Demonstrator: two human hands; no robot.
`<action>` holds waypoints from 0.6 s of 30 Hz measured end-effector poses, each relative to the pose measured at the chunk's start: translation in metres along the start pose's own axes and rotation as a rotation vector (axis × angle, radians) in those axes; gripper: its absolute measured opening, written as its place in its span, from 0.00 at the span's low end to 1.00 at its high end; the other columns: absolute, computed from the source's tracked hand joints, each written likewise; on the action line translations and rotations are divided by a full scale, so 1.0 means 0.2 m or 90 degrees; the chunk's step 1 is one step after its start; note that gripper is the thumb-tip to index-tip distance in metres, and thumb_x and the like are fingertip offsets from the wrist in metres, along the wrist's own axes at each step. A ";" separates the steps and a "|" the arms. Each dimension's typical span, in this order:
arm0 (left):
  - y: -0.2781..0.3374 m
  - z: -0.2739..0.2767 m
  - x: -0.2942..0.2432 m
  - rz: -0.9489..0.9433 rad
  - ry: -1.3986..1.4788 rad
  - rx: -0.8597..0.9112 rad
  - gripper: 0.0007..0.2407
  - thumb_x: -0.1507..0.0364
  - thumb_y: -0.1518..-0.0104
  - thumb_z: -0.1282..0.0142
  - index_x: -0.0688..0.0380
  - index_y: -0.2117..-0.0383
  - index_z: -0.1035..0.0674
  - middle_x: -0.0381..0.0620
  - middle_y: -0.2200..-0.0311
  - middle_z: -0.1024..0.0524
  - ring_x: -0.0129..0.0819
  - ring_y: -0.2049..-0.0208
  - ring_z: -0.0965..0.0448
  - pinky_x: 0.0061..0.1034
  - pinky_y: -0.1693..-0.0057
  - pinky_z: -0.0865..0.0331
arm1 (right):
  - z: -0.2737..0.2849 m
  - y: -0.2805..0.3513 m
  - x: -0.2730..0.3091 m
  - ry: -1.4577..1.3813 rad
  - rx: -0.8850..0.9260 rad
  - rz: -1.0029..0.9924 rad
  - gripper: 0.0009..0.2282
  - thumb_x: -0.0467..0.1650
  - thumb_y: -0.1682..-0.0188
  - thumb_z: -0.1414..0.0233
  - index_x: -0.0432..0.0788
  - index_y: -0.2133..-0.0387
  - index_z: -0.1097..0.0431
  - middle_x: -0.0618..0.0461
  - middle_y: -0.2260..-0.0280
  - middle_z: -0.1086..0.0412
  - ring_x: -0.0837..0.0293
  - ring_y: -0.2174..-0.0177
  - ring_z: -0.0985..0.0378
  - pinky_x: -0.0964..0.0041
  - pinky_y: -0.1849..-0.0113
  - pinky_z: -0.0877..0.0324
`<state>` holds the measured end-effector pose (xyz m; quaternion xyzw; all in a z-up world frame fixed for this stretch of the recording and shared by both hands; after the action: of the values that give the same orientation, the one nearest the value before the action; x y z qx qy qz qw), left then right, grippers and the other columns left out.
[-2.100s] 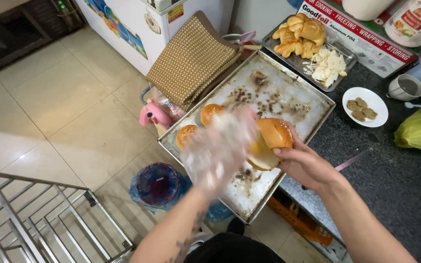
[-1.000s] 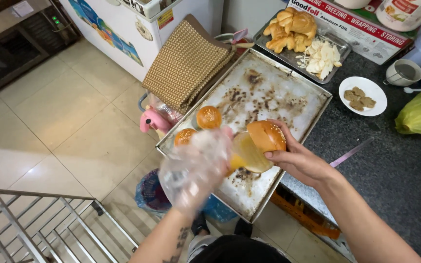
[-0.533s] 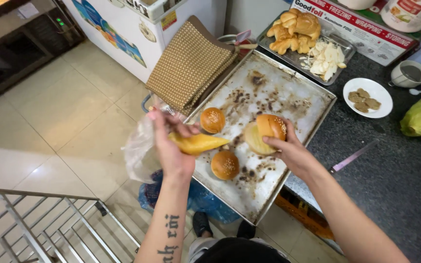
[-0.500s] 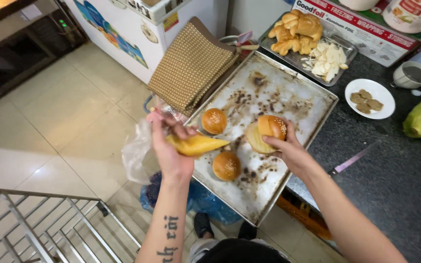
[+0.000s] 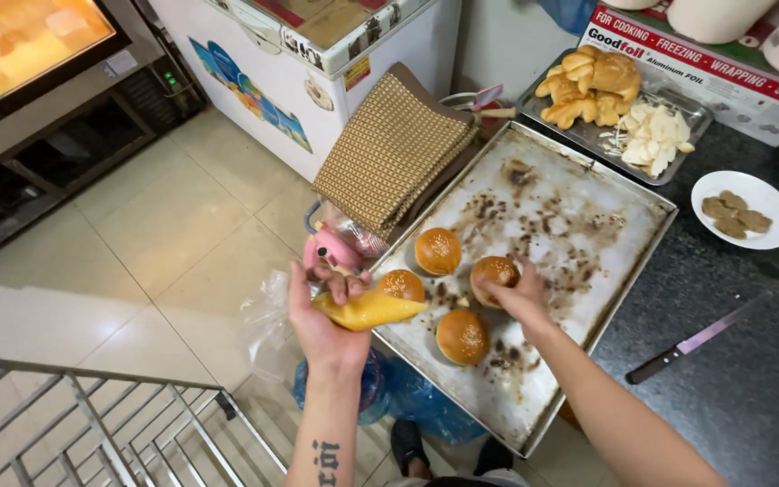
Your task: Assembling burgers by applying sauce to buns and adding lettuce.
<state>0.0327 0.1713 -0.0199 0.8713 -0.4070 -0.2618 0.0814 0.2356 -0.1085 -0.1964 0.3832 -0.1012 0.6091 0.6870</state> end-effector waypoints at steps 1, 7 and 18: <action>-0.01 -0.01 0.01 0.009 0.002 0.008 0.18 0.53 0.36 0.50 0.49 0.80 0.24 0.41 0.92 0.43 0.39 0.84 0.29 0.35 0.55 0.21 | 0.11 0.11 0.10 -0.048 -0.059 0.065 0.41 0.47 0.67 0.35 0.50 0.37 0.39 0.39 0.44 0.32 0.38 0.43 0.32 0.46 0.42 0.39; -0.11 -0.11 0.20 0.110 0.050 0.054 0.20 0.52 0.38 0.49 0.51 0.81 0.24 0.42 0.92 0.45 0.40 0.83 0.31 0.36 0.53 0.22 | 0.46 0.70 0.59 -0.315 -0.040 0.347 0.09 0.30 0.55 0.37 0.47 0.61 0.19 0.50 0.69 0.20 0.60 0.67 0.19 0.66 0.62 0.23; -0.06 -0.20 0.61 0.287 0.005 0.105 0.19 0.52 0.38 0.48 0.52 0.79 0.24 0.42 0.92 0.46 0.38 0.83 0.31 0.38 0.49 0.24 | 0.85 1.34 0.82 -0.100 -0.255 0.566 0.06 0.25 0.57 0.39 0.47 0.68 0.19 0.53 0.73 0.21 0.53 0.73 0.18 0.64 0.69 0.23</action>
<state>0.1268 0.0839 -0.0375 0.7634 -0.6107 -0.1993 0.0679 0.0855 -0.1048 0.1271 0.2078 -0.4213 0.7811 0.4112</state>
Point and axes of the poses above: each hand's wrist, its own y-axis away from the middle knuckle, its own z-axis out of the back of the hand, x = y × z, the point moved 8 cm from there along -y, towards the middle knuckle
